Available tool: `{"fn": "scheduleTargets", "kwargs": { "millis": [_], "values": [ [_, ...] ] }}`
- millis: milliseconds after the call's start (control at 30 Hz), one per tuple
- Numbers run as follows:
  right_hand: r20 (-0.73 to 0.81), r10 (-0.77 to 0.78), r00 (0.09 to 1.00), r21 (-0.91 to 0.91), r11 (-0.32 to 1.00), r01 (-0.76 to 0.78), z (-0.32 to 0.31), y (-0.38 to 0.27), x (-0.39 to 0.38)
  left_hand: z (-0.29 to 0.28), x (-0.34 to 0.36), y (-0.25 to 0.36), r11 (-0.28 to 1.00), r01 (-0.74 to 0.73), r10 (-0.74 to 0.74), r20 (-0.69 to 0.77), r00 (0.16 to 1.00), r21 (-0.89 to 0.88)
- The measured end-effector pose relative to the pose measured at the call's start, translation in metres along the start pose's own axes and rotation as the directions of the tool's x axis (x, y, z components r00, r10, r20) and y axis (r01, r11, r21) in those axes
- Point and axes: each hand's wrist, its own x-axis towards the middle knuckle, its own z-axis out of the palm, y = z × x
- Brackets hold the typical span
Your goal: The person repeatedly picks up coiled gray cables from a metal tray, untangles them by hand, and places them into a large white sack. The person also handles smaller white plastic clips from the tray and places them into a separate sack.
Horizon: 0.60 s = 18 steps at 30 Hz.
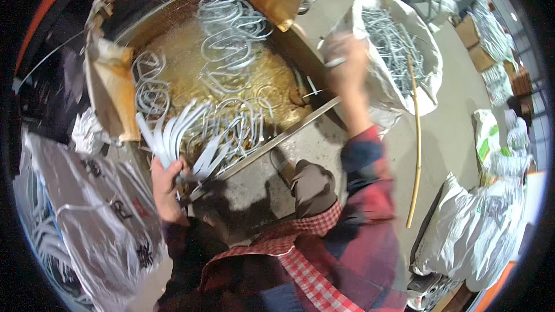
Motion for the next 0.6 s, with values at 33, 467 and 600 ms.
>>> {"fn": "scheduleTargets", "kwargs": {
  "millis": [33, 467, 600],
  "values": [
    [0.263, -0.255, 0.930, -0.707, 0.605, 0.366, -0.026, -0.021, 0.037, 0.018, -0.004, 0.008, 0.992, -0.066, 0.058, -0.076, 0.995, -0.110],
    [0.697, 0.612, 0.373, -0.017, 0.534, -0.845, 0.052, 0.044, -0.081, 0.059, 0.007, -0.056, 0.210, -0.555, 0.511, 0.394, 0.764, 0.805],
    [0.645, 0.627, 0.436, 0.288, 0.328, -0.900, 0.100, 0.072, -0.159, 0.059, -0.002, -0.069, 0.089, -0.581, 0.440, 0.492, 0.751, 0.809]
  ]
}}
